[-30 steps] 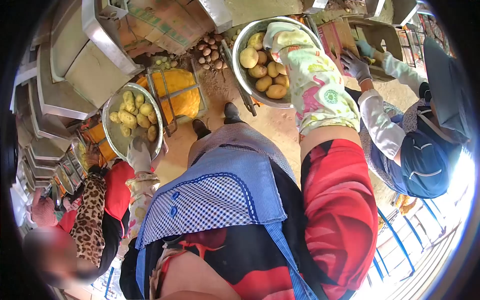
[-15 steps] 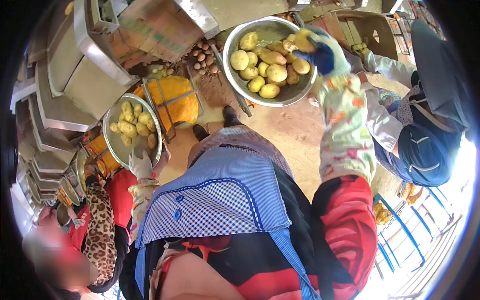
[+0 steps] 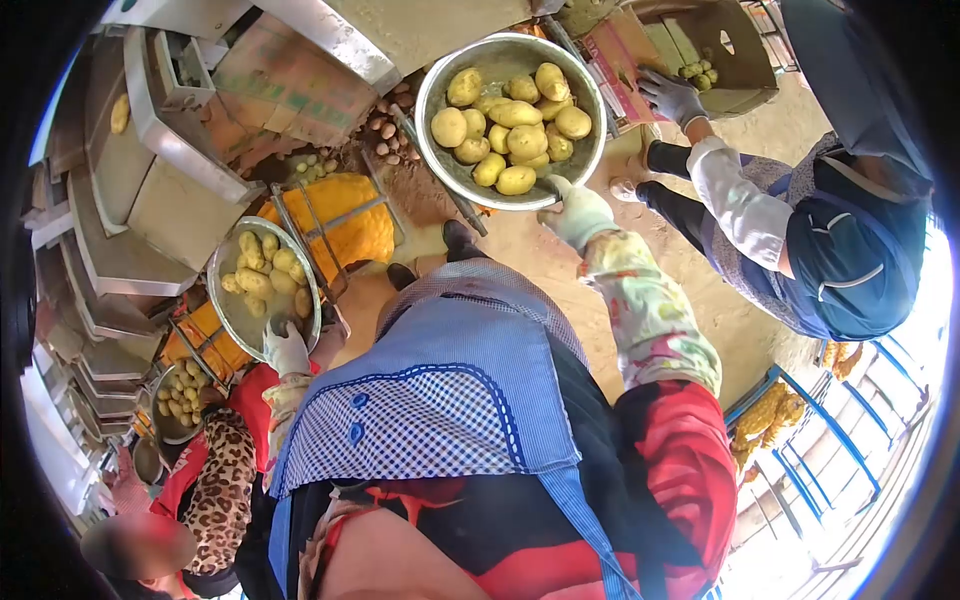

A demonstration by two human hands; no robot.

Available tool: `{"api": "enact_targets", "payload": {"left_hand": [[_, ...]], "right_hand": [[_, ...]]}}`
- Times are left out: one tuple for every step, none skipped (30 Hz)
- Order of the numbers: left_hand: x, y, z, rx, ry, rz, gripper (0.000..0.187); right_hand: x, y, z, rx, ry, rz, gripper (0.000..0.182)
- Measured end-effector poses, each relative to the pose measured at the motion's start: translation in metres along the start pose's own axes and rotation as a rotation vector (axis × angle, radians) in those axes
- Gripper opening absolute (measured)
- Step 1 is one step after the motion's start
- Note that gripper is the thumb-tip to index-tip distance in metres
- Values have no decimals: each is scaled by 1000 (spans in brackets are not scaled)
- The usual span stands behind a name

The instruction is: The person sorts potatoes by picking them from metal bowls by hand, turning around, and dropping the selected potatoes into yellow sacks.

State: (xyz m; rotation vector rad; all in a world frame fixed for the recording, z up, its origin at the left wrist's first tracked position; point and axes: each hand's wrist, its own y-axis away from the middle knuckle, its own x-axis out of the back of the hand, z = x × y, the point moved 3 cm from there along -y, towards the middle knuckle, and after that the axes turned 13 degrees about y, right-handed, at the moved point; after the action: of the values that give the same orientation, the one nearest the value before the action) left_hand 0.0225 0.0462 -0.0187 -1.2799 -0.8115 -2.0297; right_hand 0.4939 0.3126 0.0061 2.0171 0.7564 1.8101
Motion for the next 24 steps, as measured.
{"api": "enact_targets", "payload": {"left_hand": [[0, 0, 0, 4, 1, -16, 32], [1, 0, 0, 11, -2, -29, 33], [2, -1, 0, 19, -6, -43, 33], [2, 0, 0, 33, -8, -58, 33], [1, -1, 0, 40, -18, -55, 33], [1, -1, 1, 46, -27, -53, 34], [1, 0, 1, 50, -39, -55, 34], [1, 1, 1, 51, -33, -57, 34], [1, 1, 1, 51, -25, -54, 34], [1, 1, 2, 54, -17, -48, 34], [1, -1, 4, 53, -12, -37, 34], [1, 0, 5, 56, -9, -31, 34], [2, 3, 5, 60, -10, -31, 34], [4, 4, 7, 68, -8, -42, 34], [6, 3, 11, 73, -5, -49, 34], [6, 3, 12, 79, 1, -53, 34], [3, 2, 7, 80, -18, -64, 35], [2, 3, 5, 83, -17, -54, 36], [1, 3, 4, 87, -14, -43, 36], [1, 3, 3, 88, -12, -32, 36], [2, 2, 2, 97, -11, -34, 37], [3, 2, 7, 107, -7, -34, 37], [4, 2, 8, 118, -2, -37, 37], [4, 2, 4, 108, -3, -39, 38]], "right_hand": [[-3, -3, 1, -71, -70, 4, 56], [-8, -6, 3, -50, -97, 50, 53], [-11, -6, 7, -30, -124, 94, 50], [-13, -6, 12, -8, -146, 136, 46], [-12, -4, 17, 27, -248, 198, 39], [10, 7, 7, -43, -300, 166, 35], [22, 13, 6, -17, -272, 210, 34], [33, 18, 6, 8, -243, 258, 33], [52, 28, 1, 68, -248, 297, 31], [66, 35, 1, 93, -194, 287, 31], [81, 44, 0, 100, -167, 254, 32], [95, 52, -3, 105, -138, 216, 33], [107, 56, -5, 85, -102, 171, 34], [116, 59, -6, 61, -69, 128, 34], [123, 58, -8, 102, 124, 144, 33], [132, 53, -14, 137, 207, 115, 32], [143, 48, -22, 169, 290, 86, 31], [155, 43, -33, 201, 371, 56, 30], [171, 37, -48, 220, 435, -21, 31], [185, 32, -64, 172, 470, -131, 32], [191, 28, -73, 211, 534, -126, 33], [198, 22, -81, 251, 600, -119, 33], [206, 19, -93, 267, 689, -141, 33], [210, 16, -101, 268, 742, -163, 33]]}}
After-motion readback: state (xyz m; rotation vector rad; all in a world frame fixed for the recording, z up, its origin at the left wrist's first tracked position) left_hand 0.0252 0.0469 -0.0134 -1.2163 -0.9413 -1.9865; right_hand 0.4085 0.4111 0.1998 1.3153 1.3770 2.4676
